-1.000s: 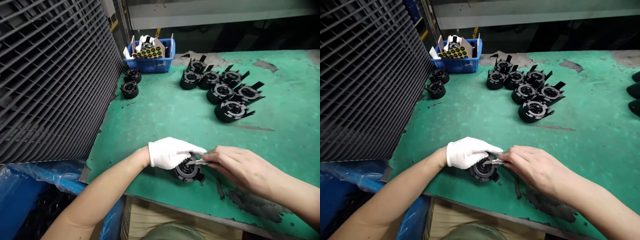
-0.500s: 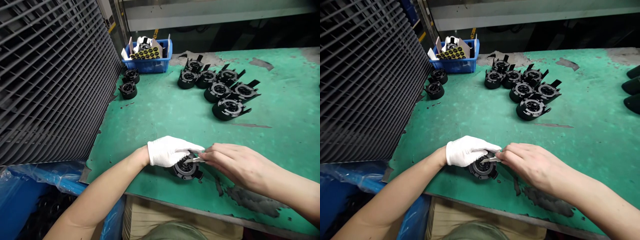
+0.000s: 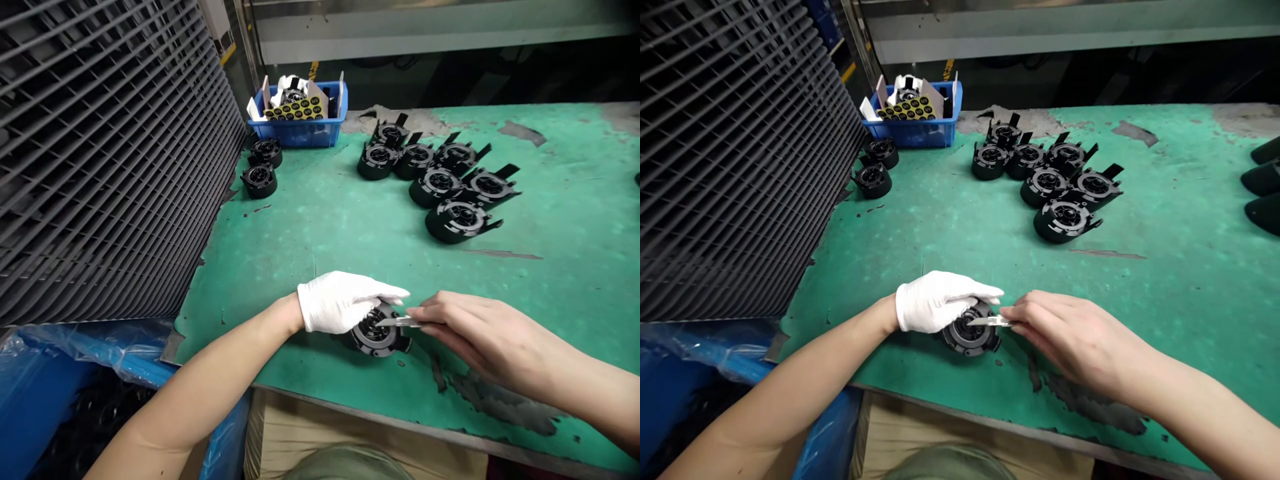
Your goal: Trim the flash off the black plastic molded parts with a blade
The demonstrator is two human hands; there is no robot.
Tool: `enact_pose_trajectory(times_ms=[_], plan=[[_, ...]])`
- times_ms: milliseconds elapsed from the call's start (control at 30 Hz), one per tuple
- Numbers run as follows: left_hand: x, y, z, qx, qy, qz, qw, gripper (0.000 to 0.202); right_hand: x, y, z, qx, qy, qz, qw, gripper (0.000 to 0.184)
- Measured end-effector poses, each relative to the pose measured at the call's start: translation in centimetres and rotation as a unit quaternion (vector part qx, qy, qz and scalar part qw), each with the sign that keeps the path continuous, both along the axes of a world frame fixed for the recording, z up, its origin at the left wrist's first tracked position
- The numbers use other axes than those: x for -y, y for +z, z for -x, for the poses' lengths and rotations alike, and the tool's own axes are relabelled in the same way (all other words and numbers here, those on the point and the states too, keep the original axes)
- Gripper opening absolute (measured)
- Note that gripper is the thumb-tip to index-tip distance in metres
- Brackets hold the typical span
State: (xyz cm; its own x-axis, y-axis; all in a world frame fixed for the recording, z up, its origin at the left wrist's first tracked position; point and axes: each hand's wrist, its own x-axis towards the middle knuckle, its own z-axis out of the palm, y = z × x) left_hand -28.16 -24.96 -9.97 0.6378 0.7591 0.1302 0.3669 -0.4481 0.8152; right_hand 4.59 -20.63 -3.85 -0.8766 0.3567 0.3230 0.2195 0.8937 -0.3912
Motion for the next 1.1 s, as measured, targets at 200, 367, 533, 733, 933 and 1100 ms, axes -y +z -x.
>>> enact_pose_trajectory(times_ms=[200, 367, 533, 733, 933, 1100], plan=[[0.1, -0.6, -0.7, 0.016, 0.223, -0.201, 0.954, 0.049, 1.5, 0.9, -1.4, 0.003, -0.131, -0.048, 0.99, 0.02], [0.3, 0.8, 0.2, 0.01, 0.213, -0.149, 0.966, 0.044, 4.5, -0.1, -0.7, 0.005, -0.161, -0.016, 0.987, 0.016], [-0.1, 1.6, 1.3, 0.056, 0.197, -0.032, 0.978, 0.037, 5.2, -1.6, -0.1, 0.003, -0.163, -0.008, 0.987, 0.014], [-1.5, 2.6, 2.4, 0.048, 0.125, 0.099, 0.986, 0.027, 3.6, -1.8, 0.9, 0.006, -0.12, -0.031, 0.992, 0.016], [-1.7, 3.2, 2.0, 0.126, 0.102, 0.228, 0.96, 0.026, 3.0, -1.6, 2.2, 0.018, -0.097, -0.03, 0.995, 0.012], [-1.2, 3.8, 1.2, 0.06, 0.16, 0.245, 0.954, 0.027, 2.7, -1.3, 2.6, 0.024, -0.091, -0.036, 0.995, 0.009]])
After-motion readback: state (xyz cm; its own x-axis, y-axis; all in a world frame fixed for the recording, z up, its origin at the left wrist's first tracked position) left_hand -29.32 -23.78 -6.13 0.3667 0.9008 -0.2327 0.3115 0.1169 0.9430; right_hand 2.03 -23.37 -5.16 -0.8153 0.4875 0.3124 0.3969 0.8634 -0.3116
